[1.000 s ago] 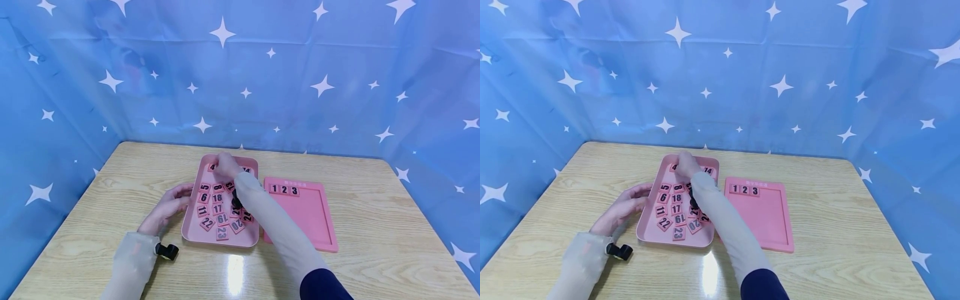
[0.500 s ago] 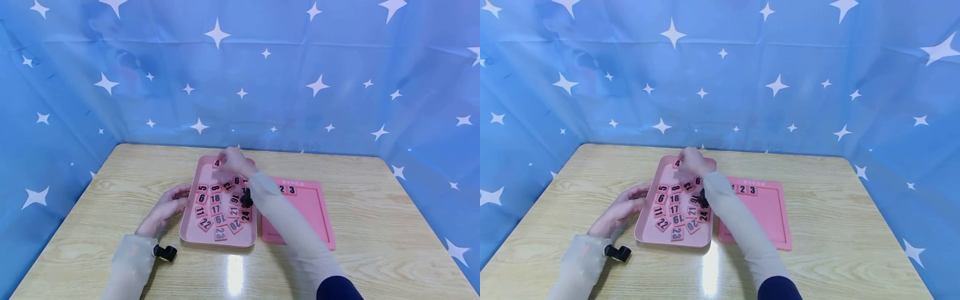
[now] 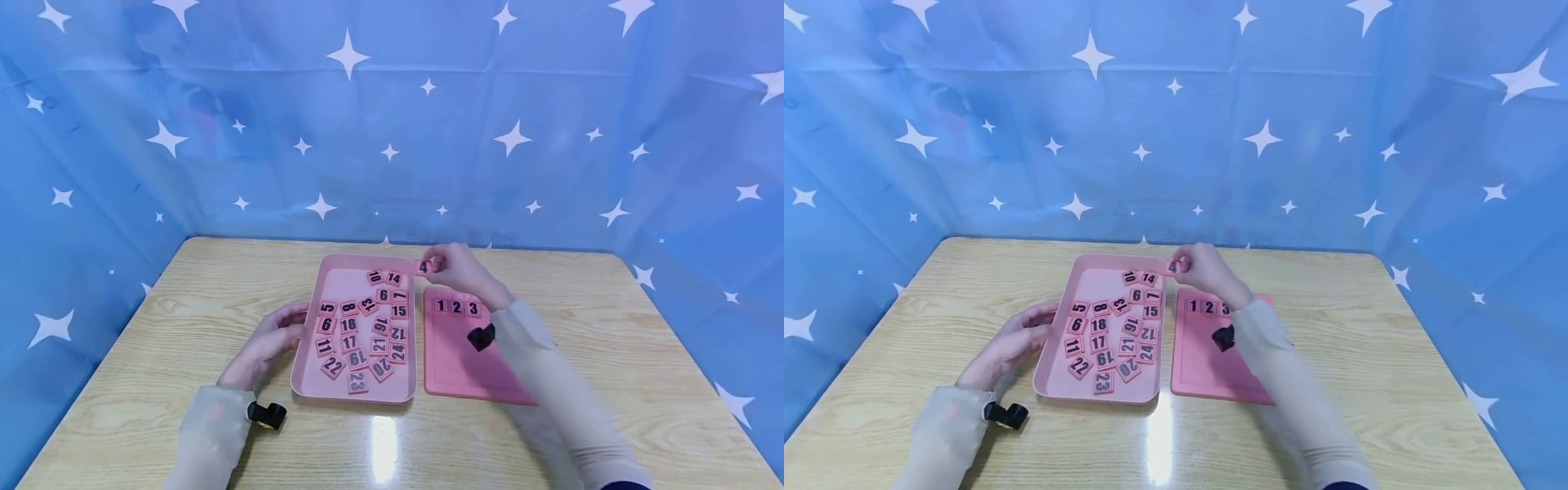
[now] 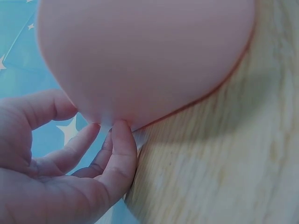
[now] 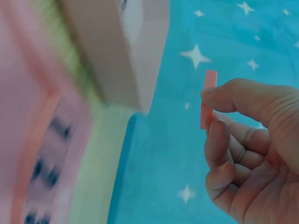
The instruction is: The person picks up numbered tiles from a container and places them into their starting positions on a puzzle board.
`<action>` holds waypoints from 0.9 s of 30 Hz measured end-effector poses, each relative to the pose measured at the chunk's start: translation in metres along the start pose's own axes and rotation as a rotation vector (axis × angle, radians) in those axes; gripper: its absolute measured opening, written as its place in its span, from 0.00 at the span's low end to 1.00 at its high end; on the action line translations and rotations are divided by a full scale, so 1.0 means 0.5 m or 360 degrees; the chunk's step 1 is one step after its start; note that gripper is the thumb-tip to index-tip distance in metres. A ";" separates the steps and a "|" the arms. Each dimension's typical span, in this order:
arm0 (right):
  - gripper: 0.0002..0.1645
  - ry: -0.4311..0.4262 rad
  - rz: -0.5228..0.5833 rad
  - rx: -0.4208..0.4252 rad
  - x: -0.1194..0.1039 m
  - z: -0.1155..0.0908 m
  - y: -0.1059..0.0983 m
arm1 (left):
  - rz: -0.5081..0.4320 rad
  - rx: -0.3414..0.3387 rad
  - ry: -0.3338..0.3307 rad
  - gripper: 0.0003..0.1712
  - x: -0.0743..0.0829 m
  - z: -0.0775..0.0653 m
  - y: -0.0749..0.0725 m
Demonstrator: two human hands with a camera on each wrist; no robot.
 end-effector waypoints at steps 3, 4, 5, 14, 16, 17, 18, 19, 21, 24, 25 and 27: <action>0.17 0.0009 -0.0041 -0.0012 0.031 -0.034 -0.025 | -0.0001 0.0007 -0.0008 0.35 -0.001 0.000 -0.001; 0.16 -0.0002 -0.0064 -0.0005 0.042 -0.044 -0.032 | -0.0001 0.0007 -0.0006 0.35 -0.002 0.000 -0.001; 0.16 -0.0012 -0.0078 -0.0002 0.055 -0.054 -0.038 | -0.0001 0.0007 -0.0009 0.36 -0.003 0.001 -0.001; 0.15 -0.0027 -0.0168 0.0032 0.160 -0.135 -0.061 | 0.0005 -0.0002 -0.0027 0.36 -0.006 0.003 -0.002; 0.15 -0.0007 -0.0175 0.0028 0.169 -0.145 -0.063 | -0.0002 0.0006 -0.0039 0.36 -0.006 0.002 -0.002; 0.15 -0.0003 -0.0177 0.0025 0.174 -0.150 -0.064 | -0.0004 0.0007 -0.0040 0.36 -0.007 0.002 -0.002; 0.15 0.0013 -0.0172 0.0019 0.177 -0.153 -0.064 | -0.0004 0.0007 -0.0039 0.36 -0.007 0.002 -0.002; 0.15 0.0025 -0.0171 0.0011 0.180 -0.157 -0.065 | -0.0002 0.0007 -0.0038 0.36 -0.007 0.003 -0.002; 0.15 0.0050 -0.0167 0.0003 0.185 -0.162 -0.066 | -0.0001 0.0010 -0.0035 0.36 -0.006 0.002 -0.001; 0.15 0.0069 -0.0175 -0.0010 0.195 -0.168 -0.067 | 0.0001 0.0000 -0.0024 0.36 -0.003 0.002 0.000; 0.15 0.0073 -0.0183 -0.0014 0.198 -0.169 -0.067 | -0.0002 -0.0002 -0.0024 0.36 -0.003 0.002 0.000; 0.15 0.0081 -0.0195 -0.0026 0.204 -0.172 -0.068 | -0.0006 -0.0004 -0.0026 0.36 -0.001 0.002 0.001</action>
Point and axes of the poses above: each hand's wrist, its own z-axis towards the middle knuckle, its own y-axis out of the palm, x = y × z, the point moved 1 cm from there along z, towards the middle knuckle, and after that the axes turned 11 degrees about x, right-handed, at the moved point
